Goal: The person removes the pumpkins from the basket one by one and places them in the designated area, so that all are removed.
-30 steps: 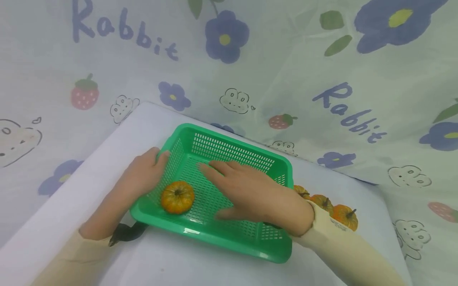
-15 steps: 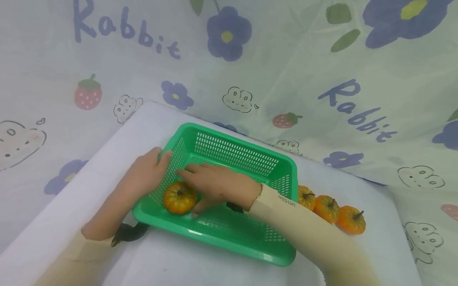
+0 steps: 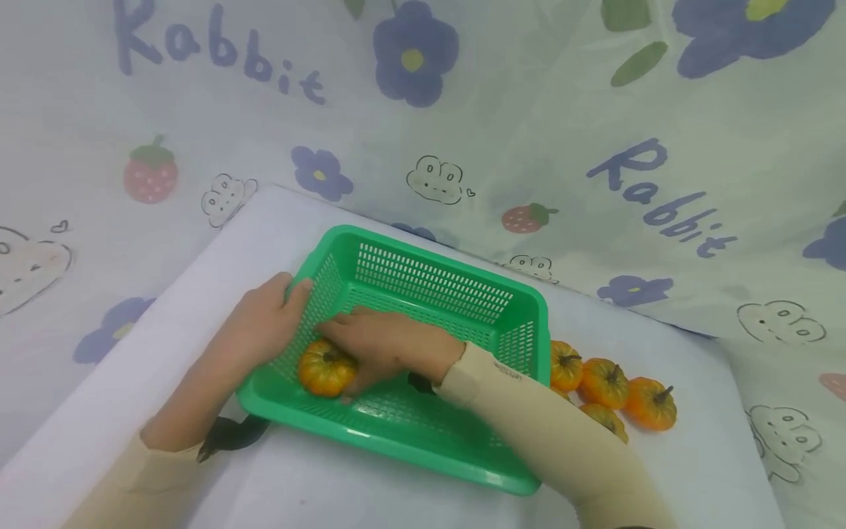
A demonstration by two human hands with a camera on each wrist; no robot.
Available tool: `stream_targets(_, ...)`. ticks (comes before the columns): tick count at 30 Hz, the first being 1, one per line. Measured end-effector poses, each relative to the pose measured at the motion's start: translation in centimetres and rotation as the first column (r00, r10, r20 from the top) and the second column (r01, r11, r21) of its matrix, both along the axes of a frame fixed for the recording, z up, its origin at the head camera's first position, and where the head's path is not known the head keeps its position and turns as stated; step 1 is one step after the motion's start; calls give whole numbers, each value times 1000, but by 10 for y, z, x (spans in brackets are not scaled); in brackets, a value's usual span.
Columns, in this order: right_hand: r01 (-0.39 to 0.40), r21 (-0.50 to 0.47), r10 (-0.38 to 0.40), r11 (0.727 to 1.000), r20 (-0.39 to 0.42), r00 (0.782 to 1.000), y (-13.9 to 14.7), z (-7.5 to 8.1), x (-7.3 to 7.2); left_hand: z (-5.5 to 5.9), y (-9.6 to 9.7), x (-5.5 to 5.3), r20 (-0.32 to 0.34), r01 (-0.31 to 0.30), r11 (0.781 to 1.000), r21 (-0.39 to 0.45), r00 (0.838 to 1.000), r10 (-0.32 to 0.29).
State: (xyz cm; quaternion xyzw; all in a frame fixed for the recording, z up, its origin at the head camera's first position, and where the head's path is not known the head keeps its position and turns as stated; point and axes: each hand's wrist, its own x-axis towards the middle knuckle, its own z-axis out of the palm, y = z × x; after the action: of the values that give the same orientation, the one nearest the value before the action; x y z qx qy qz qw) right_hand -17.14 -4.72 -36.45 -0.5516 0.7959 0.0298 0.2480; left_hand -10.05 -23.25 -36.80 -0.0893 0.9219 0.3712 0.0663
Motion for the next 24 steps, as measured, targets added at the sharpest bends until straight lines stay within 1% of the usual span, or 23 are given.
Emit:
stream_targets(3,-11,-19,11,1000,24,1000,0,-3,-6,0,-2,1,8,-4,1000,2,1000,4)
stream_targets(7,4,-25,-3,1000,42,999,2,-5,-10,0,-1,1,19,1,1000,17,1000,-2)
stream_targets(14,23,-29,-23,999,22,1000,3,-8,-11,-1,0,1,47,-4,998,62,999,1)
stream_targets(17,33,-20,-33,999,16,999,3,-9,-11,-2,0,1,49,-5,997,78,999,2)
stream_targets(24,31,-20,-31,999,11,999,4,-8,-11,-2,1,0,39,-1,997,74,999,-2)
